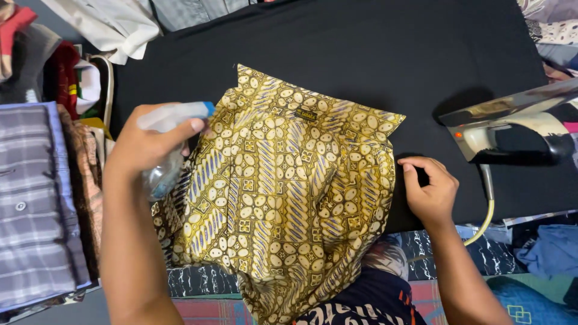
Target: The person unfolds a patterned shirt on a black ironing board and buttons it up. They then spray the shirt with water and use an iron to press the collar and front sections of the garment.
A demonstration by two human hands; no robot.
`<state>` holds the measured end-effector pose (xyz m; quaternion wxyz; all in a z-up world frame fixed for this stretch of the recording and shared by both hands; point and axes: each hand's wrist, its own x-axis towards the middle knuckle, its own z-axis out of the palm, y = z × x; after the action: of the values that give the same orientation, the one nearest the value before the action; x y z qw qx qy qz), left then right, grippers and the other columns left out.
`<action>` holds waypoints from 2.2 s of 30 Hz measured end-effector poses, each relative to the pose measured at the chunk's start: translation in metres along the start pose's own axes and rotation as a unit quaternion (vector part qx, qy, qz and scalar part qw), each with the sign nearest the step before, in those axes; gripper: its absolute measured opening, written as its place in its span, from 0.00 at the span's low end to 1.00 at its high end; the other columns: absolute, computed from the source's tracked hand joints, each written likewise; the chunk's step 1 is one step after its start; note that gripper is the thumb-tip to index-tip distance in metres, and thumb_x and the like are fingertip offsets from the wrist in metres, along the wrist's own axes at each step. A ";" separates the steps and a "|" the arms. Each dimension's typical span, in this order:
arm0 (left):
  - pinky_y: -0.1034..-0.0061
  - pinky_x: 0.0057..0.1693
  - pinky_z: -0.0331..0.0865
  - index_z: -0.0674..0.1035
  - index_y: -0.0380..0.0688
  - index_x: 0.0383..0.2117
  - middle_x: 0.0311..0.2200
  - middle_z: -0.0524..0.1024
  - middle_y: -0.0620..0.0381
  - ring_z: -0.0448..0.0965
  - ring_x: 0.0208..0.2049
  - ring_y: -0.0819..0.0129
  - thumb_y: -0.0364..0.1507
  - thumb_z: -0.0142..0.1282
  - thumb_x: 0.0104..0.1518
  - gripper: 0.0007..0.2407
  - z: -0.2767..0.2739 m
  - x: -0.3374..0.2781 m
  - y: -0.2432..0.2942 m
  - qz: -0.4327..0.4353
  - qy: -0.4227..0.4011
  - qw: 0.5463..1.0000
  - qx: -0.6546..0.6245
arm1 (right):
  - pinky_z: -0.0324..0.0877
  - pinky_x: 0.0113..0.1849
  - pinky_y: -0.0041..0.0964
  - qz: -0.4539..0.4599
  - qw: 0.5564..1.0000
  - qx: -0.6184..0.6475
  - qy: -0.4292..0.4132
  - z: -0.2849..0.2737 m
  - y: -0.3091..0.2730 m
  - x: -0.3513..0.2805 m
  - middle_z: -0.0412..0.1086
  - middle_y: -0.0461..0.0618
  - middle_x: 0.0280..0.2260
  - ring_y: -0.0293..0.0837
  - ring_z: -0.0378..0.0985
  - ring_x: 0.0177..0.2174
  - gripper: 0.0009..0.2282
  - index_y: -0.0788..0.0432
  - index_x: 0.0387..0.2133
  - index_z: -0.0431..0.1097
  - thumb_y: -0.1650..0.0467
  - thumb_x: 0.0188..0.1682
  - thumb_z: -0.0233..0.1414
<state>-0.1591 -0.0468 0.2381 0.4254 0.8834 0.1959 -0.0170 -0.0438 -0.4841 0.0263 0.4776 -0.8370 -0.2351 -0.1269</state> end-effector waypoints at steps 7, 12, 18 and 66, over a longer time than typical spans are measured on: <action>0.77 0.23 0.63 0.85 0.41 0.29 0.08 0.72 0.52 0.66 0.10 0.67 0.31 0.64 0.55 0.06 0.024 0.005 0.027 0.147 -0.035 0.987 0.050 | 0.72 0.44 0.49 -0.011 0.999 0.031 0.018 0.000 0.002 0.001 0.78 0.50 0.31 0.59 0.81 0.37 0.06 0.58 0.33 0.80 0.80 0.53 0.57; 0.77 0.22 0.63 0.86 0.42 0.28 0.09 0.74 0.52 0.69 0.10 0.66 0.31 0.63 0.56 0.06 0.041 0.011 0.031 0.190 -0.066 0.979 0.040 | 0.72 0.44 0.49 -0.012 0.999 0.038 0.020 0.000 0.002 0.000 0.78 0.51 0.30 0.60 0.81 0.36 0.06 0.59 0.33 0.80 0.80 0.53 0.57; 0.71 0.23 0.63 0.85 0.45 0.30 0.13 0.76 0.48 0.72 0.13 0.60 0.32 0.65 0.55 0.05 0.062 0.018 0.031 0.213 -0.059 0.974 0.051 | 0.72 0.44 0.49 -0.017 0.999 0.044 0.019 -0.001 0.003 0.000 0.78 0.51 0.31 0.60 0.81 0.36 0.06 0.59 0.32 0.79 0.80 0.52 0.57; 0.56 0.63 0.64 0.46 0.35 0.66 0.66 0.67 0.27 0.72 0.63 0.35 0.36 0.75 0.68 0.41 -0.021 0.023 -0.197 -0.042 0.387 0.906 0.165 | 0.65 0.33 0.37 -0.001 0.960 0.102 0.259 -0.065 0.048 0.077 0.61 0.52 0.27 0.42 0.64 0.26 0.12 0.63 0.43 0.63 0.64 0.66 0.49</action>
<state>-0.2119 0.0869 0.1001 0.1629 0.8691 0.3765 0.2763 0.0478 -0.5403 0.0577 0.6050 -0.7219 -0.1159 -0.3154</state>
